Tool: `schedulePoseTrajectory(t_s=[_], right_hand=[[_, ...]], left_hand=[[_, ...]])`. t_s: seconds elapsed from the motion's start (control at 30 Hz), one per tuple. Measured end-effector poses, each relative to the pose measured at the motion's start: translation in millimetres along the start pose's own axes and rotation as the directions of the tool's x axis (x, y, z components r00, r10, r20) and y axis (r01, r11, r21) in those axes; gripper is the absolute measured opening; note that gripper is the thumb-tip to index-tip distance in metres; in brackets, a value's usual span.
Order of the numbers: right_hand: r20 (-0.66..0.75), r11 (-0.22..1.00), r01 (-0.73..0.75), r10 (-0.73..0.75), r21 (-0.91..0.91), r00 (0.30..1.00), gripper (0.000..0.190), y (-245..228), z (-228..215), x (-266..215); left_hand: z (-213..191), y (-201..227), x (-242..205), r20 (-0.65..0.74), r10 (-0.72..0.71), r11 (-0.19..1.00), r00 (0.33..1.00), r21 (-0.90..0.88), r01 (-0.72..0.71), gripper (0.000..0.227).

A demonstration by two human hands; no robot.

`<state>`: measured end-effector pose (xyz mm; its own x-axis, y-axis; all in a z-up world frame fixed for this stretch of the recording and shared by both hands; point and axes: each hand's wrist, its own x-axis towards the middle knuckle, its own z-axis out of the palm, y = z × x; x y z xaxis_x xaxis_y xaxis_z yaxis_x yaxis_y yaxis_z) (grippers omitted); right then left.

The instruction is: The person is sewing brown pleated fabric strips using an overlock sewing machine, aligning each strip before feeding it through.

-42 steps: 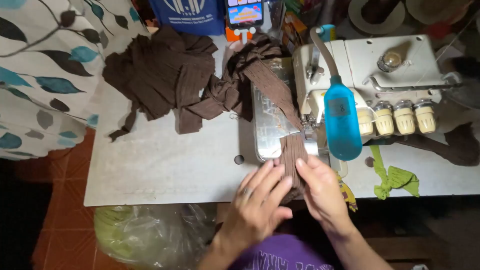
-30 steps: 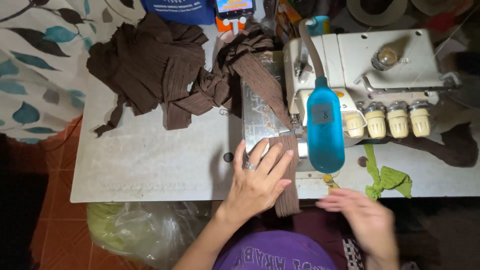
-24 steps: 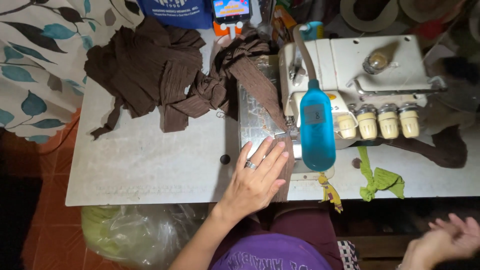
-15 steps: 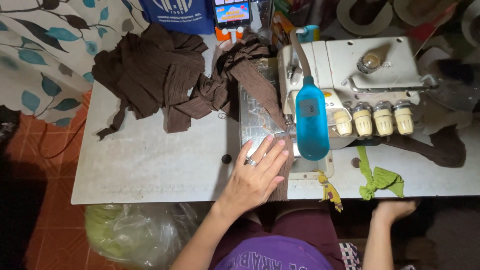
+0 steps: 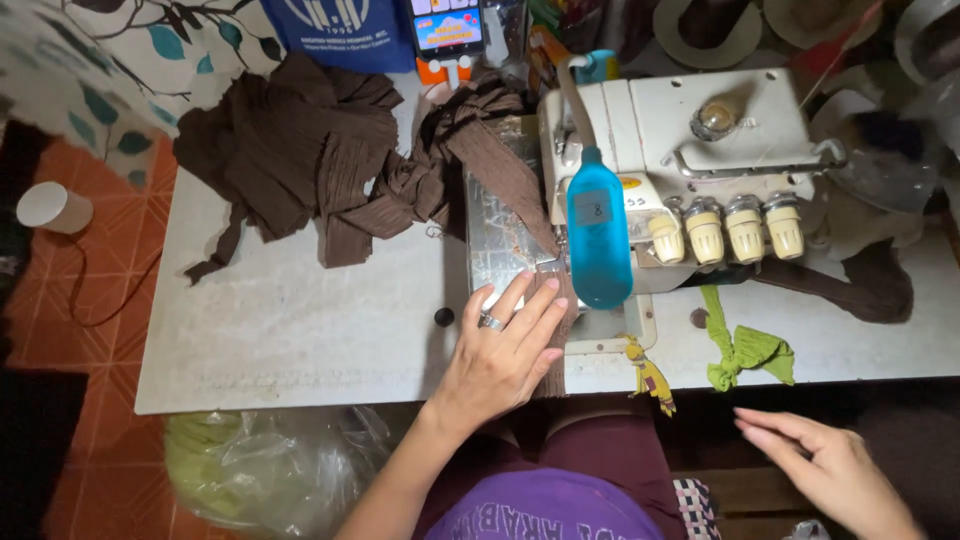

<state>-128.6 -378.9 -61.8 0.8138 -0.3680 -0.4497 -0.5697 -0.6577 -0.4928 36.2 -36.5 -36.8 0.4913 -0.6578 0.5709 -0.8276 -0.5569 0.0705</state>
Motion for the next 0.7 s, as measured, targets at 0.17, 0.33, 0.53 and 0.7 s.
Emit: schedulePoseTrajectory(t_s=[0.17,0.33,0.53,0.7], right_hand=[[-0.148,0.806,0.440,-0.418,0.396,0.897,0.034,-114,75,2],[-0.040,0.476,0.185,-0.299,0.860,0.953,0.041,-147,156,24],[-0.035,0.327,0.150,-0.333,0.933,0.942,0.061,-151,147,1],[-0.243,0.516,0.404,-0.352,0.756,0.904,0.071,-155,132,-24]], left_hand=[[-2,4,1,-0.008,0.002,1.000,1.000,-0.014,-0.003,0.040],[-11,0,1,0.028,0.013,1.000,1.000,-0.008,-0.013,0.041],[-7,-5,4,0.047,0.019,1.000,0.999,-0.014,-0.018,0.045],[3,-11,4,0.057,-0.012,1.000,0.998,0.020,0.010,0.050]])
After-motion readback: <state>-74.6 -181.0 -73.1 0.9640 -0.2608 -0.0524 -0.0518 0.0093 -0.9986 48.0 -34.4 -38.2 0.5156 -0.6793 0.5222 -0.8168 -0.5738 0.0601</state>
